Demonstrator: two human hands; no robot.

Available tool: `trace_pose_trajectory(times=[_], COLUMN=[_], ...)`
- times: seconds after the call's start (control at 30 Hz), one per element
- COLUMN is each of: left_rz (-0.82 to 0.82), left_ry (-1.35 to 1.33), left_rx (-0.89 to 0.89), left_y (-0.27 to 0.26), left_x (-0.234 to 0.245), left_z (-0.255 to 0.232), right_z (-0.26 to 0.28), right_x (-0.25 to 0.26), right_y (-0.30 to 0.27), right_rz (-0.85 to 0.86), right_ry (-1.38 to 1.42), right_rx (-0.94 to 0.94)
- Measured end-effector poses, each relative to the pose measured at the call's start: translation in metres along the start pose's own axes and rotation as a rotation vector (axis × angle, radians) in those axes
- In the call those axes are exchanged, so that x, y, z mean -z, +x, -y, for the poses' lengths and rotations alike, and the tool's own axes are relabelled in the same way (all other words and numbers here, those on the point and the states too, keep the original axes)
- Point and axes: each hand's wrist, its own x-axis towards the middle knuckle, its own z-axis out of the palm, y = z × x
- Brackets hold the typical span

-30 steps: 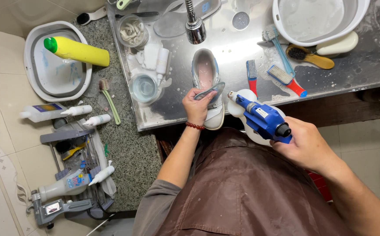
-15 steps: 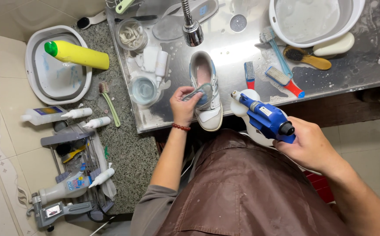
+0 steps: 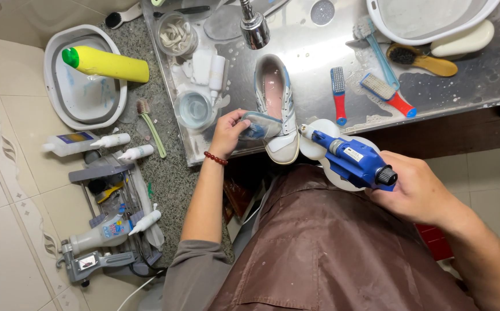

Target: The person rinses a white and blue sneaker under a running tap in a sink, scrubbing the exterior and interior with their hands. They then use a handheld electric cleaning tool to scrub the shoe's surface and sole.

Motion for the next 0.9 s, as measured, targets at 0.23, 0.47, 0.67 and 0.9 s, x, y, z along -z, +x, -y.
trace_pose_trajectory(times=[0.23,0.47,0.67,0.9], left_rz=[-0.019,-0.051,-0.052,-0.065], left_ry=[-0.103,-0.113,-0.118,-0.127], left_rx=[0.035,0.012,-0.007,-0.014], left_y=[-0.012,-0.014,-0.013,-0.011], left_x=[-0.006,-0.006,-0.009,-0.009], left_z=[0.010,0.017,0.014,0.013], right_z=[-0.003,-0.004,-0.007,0.001], right_x=[-0.005,-0.011,-0.013,-0.010], right_y=[0.013,0.017,0.016,0.017], right_rz=[0.046,0.072,0.057,0.055], right_ry=[-0.041,-0.031,-0.041,-0.033], right_rx=[0.029,0.010,0.027,0.015])
